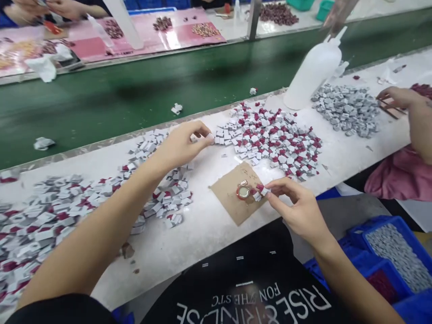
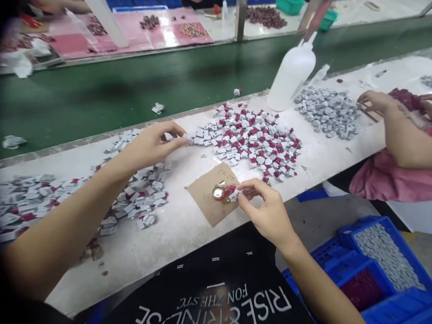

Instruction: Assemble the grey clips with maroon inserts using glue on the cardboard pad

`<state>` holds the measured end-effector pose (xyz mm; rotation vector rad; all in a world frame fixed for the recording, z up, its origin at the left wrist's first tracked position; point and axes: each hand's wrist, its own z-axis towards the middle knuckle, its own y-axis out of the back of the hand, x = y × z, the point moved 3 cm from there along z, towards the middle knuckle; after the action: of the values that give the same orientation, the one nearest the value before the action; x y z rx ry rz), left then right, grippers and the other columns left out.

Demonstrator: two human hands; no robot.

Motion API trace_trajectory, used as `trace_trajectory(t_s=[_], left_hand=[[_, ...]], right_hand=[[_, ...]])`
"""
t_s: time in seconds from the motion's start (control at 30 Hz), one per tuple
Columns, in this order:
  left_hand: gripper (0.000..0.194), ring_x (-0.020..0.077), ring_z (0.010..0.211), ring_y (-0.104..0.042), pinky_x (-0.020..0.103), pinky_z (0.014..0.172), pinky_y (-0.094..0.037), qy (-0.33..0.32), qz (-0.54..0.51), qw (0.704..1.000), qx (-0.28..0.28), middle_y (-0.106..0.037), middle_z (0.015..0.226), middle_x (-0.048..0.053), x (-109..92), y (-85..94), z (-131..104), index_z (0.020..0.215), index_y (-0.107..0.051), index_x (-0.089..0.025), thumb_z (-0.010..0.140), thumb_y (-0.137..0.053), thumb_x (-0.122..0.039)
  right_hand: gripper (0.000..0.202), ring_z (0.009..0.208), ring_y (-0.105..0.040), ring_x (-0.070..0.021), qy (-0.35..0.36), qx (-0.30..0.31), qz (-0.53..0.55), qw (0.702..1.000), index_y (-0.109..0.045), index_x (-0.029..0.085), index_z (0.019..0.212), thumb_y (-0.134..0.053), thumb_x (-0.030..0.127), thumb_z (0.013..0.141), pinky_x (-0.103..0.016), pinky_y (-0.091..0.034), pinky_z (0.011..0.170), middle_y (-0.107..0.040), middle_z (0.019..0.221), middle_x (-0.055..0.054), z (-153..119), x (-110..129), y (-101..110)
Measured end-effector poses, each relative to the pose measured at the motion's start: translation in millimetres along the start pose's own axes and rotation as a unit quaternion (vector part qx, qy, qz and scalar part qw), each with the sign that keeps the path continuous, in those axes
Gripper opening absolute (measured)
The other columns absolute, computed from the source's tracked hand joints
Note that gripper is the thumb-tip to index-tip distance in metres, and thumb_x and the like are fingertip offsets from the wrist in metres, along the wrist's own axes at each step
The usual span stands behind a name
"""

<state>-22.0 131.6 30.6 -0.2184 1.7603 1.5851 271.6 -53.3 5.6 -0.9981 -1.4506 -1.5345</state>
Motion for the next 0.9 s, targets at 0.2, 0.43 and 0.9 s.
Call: trace_trajectory(t_s=[0.2, 0.43, 0.9], left_hand=[[0.030, 0.0241, 0.088, -0.072, 0.039, 0.083, -0.060, 0.092, -0.245, 0.965, 0.036, -0.078, 0.095, 0.008, -34.3, -19.1, -32.4, 0.123, -0.084, -0.026, 0.099, -0.079, -0.043], [0.019, 0.0199, 0.075, -0.068, 0.038, 0.077, -0.061, 0.192, -0.422, 0.878, 0.115, -0.073, 0.083, 0.006, -40.5, -52.5, -54.9, 0.114, -0.087, -0.026, 0.101, -0.081, -0.039], [0.023, 0.0258, 0.107, -0.081, 0.043, 0.104, -0.064, 0.044, -0.215, 0.975, 0.010, -0.085, 0.115, 0.011, -36.3, -59.1, -67.7, 0.119, -0.081, -0.021, 0.109, -0.066, -0.035]], right_hand=[[0.012, 0.087, -0.076, -0.0217, 0.021, 0.013, 0.014, 1.000, -0.084, 0.029, 0.108, -0.078, 0.022, 0.102, -0.037, -0.065, 0.084, -0.083, 0.099, -0.001, -4.8, 6.0, -10.1], [0.017, 0.089, -0.080, -0.0228, 0.029, 0.043, 0.039, 0.998, -0.086, 0.029, 0.111, -0.077, 0.019, 0.101, -0.038, -0.067, 0.081, -0.087, 0.108, -0.003, -1.3, 7.7, -18.0], [0.019, 0.089, -0.079, -0.0230, 0.027, 0.052, 0.017, 0.998, -0.086, 0.030, 0.110, -0.077, 0.017, 0.101, -0.039, -0.066, 0.081, -0.087, 0.107, -0.003, -0.4, 6.5, -20.9]])
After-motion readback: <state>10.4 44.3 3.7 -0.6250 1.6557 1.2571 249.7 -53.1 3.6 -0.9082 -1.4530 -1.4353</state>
